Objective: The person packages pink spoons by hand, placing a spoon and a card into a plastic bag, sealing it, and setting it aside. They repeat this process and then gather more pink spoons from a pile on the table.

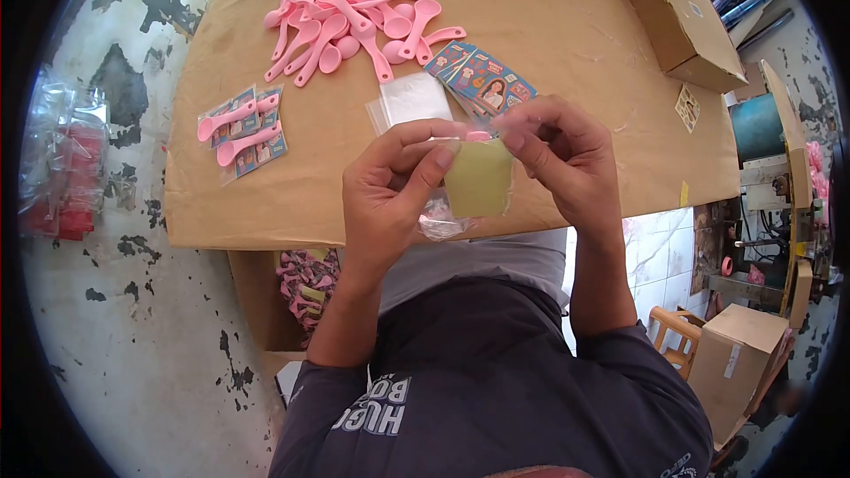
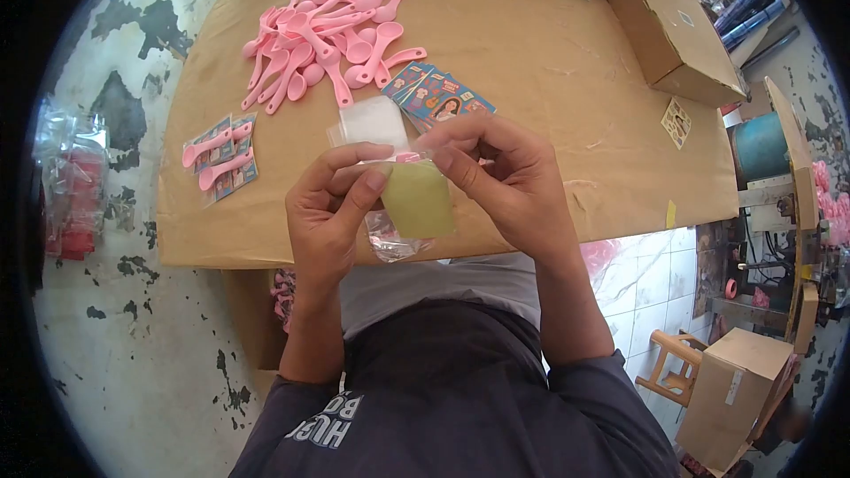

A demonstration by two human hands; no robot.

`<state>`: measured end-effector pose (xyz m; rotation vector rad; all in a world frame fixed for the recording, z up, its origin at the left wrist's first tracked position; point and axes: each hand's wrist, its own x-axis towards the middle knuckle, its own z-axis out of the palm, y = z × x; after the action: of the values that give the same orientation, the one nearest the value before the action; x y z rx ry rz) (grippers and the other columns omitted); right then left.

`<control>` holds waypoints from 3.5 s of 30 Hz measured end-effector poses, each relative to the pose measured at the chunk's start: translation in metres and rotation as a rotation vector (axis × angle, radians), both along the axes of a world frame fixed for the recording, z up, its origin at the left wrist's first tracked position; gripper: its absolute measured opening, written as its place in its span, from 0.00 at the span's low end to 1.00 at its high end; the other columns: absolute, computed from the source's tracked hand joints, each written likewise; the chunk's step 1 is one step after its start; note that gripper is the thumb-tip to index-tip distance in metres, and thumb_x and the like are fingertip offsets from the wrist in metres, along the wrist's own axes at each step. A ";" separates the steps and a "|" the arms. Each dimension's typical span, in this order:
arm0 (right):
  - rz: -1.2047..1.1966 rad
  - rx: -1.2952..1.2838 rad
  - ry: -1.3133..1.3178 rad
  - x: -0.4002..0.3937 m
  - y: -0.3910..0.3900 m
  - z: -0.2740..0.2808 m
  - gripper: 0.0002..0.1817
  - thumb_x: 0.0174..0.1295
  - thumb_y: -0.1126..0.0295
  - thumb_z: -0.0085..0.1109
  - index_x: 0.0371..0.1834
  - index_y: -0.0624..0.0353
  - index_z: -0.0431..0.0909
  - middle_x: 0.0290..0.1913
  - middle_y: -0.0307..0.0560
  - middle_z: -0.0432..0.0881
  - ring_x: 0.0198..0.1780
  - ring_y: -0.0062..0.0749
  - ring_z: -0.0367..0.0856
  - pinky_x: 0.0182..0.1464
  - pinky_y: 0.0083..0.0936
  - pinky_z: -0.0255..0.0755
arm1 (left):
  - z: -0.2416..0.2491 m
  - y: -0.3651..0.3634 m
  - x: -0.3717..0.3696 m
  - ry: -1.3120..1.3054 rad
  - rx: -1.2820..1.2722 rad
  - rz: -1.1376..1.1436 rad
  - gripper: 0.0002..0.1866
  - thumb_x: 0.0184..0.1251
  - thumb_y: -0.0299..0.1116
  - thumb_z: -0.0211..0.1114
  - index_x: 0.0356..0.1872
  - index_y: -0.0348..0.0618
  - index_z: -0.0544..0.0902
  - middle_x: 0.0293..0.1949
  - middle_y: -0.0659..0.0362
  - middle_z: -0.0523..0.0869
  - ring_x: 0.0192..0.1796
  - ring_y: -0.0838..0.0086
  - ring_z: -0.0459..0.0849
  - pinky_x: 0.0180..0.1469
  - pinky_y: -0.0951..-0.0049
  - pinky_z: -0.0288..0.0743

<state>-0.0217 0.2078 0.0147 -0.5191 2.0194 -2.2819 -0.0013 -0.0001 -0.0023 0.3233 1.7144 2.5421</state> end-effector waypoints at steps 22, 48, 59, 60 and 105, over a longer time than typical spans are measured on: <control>-0.079 0.207 0.194 0.003 -0.006 -0.001 0.07 0.60 0.75 0.71 0.41 0.59 0.88 0.35 0.34 0.79 0.26 0.10 0.67 0.26 0.13 0.53 | -0.006 0.005 -0.003 -0.046 0.088 0.101 0.17 0.77 0.26 0.64 0.61 0.36 0.72 0.41 0.49 0.92 0.41 0.79 0.88 0.44 0.78 0.82; -0.002 0.897 0.402 0.018 -0.027 -0.023 0.12 0.62 0.63 0.72 0.44 0.54 0.83 0.40 0.47 0.78 0.39 0.45 0.82 0.40 0.38 0.76 | -0.005 -0.117 -0.010 0.382 -1.185 0.595 0.19 0.70 0.12 0.53 0.58 0.31 0.83 0.63 0.44 0.84 0.69 0.64 0.80 0.72 0.64 0.70; -0.129 0.728 0.439 0.006 -0.027 -0.021 0.08 0.61 0.70 0.70 0.37 0.58 0.81 0.39 0.46 0.77 0.39 0.44 0.81 0.39 0.38 0.75 | -0.020 -0.047 0.019 0.207 -0.813 0.216 0.09 0.76 0.28 0.63 0.44 0.31 0.87 0.36 0.55 0.89 0.38 0.75 0.86 0.43 0.74 0.78; -0.100 0.754 0.517 0.005 -0.026 -0.020 0.08 0.61 0.70 0.71 0.37 0.58 0.81 0.39 0.46 0.77 0.39 0.44 0.81 0.39 0.38 0.75 | -0.019 -0.045 0.017 0.208 -0.810 0.219 0.09 0.76 0.28 0.63 0.44 0.31 0.87 0.36 0.55 0.89 0.38 0.75 0.86 0.43 0.74 0.78; -0.292 0.584 0.436 0.003 -0.025 -0.017 0.05 0.61 0.75 0.72 0.39 0.61 0.87 0.42 0.45 0.82 0.38 0.28 0.82 0.35 0.23 0.74 | -0.028 -0.033 0.020 0.471 -0.791 0.336 0.07 0.65 0.28 0.71 0.42 0.39 0.88 0.41 0.53 0.90 0.43 0.60 0.87 0.45 0.64 0.79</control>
<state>-0.0182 0.1824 -0.0028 -0.7497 2.9847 -1.6438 0.0191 -0.0330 -0.0299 0.6408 2.9753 1.7891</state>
